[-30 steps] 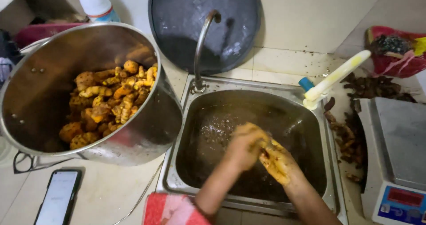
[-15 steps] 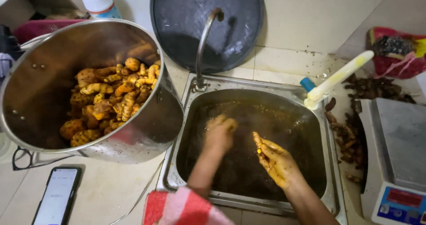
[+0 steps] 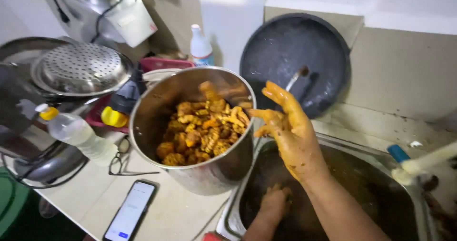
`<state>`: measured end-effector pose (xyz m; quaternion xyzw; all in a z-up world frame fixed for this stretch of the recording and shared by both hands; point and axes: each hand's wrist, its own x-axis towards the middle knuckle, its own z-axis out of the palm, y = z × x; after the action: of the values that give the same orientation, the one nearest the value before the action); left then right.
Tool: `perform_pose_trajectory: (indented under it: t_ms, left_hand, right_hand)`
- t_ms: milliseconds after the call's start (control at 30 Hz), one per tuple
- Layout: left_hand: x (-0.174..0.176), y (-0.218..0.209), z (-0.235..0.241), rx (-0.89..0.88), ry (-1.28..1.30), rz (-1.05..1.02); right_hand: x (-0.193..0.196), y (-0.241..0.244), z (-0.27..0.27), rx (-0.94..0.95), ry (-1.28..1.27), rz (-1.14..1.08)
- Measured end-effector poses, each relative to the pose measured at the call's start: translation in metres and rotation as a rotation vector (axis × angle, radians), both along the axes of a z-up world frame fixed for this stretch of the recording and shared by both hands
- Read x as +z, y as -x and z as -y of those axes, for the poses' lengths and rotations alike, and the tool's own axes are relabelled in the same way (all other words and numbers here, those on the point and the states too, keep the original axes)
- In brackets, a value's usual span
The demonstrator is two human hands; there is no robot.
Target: Washing and scrubbing turmeric roots in a sink filled with water to remove soil.
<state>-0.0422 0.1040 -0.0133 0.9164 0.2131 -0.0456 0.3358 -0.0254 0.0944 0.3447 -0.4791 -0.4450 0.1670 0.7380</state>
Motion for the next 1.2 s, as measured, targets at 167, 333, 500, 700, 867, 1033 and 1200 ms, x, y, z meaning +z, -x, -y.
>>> perform_pose_trajectory:
  t_ms: [167, 333, 500, 700, 867, 1033, 1200]
  left_hand:
    - [0.012, 0.009, -0.007, 0.028, -0.039, 0.068]
    - [-0.001, -0.002, -0.008, 0.027, -0.097, 0.209]
    - [0.013, -0.011, -0.009, 0.094, -0.097, 0.202]
    - [-0.011, -0.023, -0.009, 0.103, -0.081, 0.209]
    - [-0.011, -0.025, -0.01, 0.122, -0.067, 0.206]
    - [-0.012, -0.021, -0.01, 0.115, -0.088, 0.231]
    - [0.003, -0.016, -0.01, 0.099, -0.054, 0.171]
  right_hand:
    - [-0.146, -0.053, 0.03, -0.399, 0.184, -0.183]
    - [-0.398, -0.162, 0.133, -0.554, 0.423, -0.444]
    - [-0.493, -0.197, 0.208, -0.604, 0.908, -0.426]
    - [-0.437, -0.157, 0.205, -0.325, 1.245, -0.176]
    - [-0.48, -0.154, 0.201, 0.198, 1.518, 0.088]
    - [-0.359, -0.099, 0.171, 0.459, 1.814, 0.09]
    - [-0.468, -0.139, 0.203, 0.539, 1.419, -0.813]
